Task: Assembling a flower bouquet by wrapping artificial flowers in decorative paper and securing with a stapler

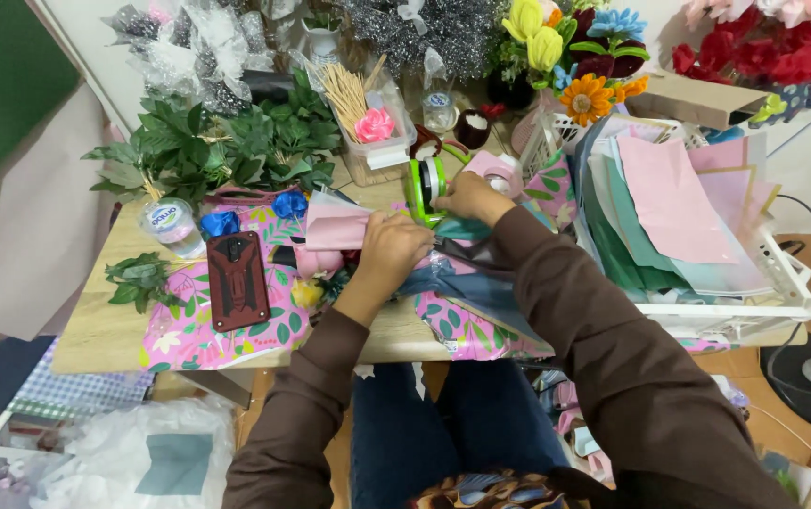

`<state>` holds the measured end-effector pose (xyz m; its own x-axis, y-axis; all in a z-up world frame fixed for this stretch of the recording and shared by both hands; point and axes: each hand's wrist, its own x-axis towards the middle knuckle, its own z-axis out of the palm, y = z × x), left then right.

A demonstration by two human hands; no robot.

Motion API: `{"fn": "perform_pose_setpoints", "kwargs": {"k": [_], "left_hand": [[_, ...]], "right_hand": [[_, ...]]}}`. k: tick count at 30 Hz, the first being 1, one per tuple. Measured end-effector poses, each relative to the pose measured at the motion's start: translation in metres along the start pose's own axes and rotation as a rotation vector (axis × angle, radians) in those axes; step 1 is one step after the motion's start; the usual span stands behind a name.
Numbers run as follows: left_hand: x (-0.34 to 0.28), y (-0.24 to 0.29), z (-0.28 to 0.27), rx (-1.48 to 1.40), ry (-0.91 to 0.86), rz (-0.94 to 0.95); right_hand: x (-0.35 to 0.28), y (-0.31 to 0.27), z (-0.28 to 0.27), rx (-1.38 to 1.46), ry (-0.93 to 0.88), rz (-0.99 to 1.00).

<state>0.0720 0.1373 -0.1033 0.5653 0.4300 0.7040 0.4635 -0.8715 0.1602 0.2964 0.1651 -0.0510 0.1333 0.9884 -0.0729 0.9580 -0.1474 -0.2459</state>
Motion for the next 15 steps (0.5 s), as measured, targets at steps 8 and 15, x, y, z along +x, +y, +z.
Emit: {"fn": "perform_pose_setpoints", "kwargs": {"k": [8,15], "left_hand": [[0.001,-0.003,-0.002,-0.038,0.034,0.028],[0.004,-0.002,0.006,-0.113,0.089,0.044]], "right_hand": [[0.037,0.033,0.032,0.18,-0.03,0.125],[0.017,0.006,0.001,0.45,-0.07,0.161]]}}
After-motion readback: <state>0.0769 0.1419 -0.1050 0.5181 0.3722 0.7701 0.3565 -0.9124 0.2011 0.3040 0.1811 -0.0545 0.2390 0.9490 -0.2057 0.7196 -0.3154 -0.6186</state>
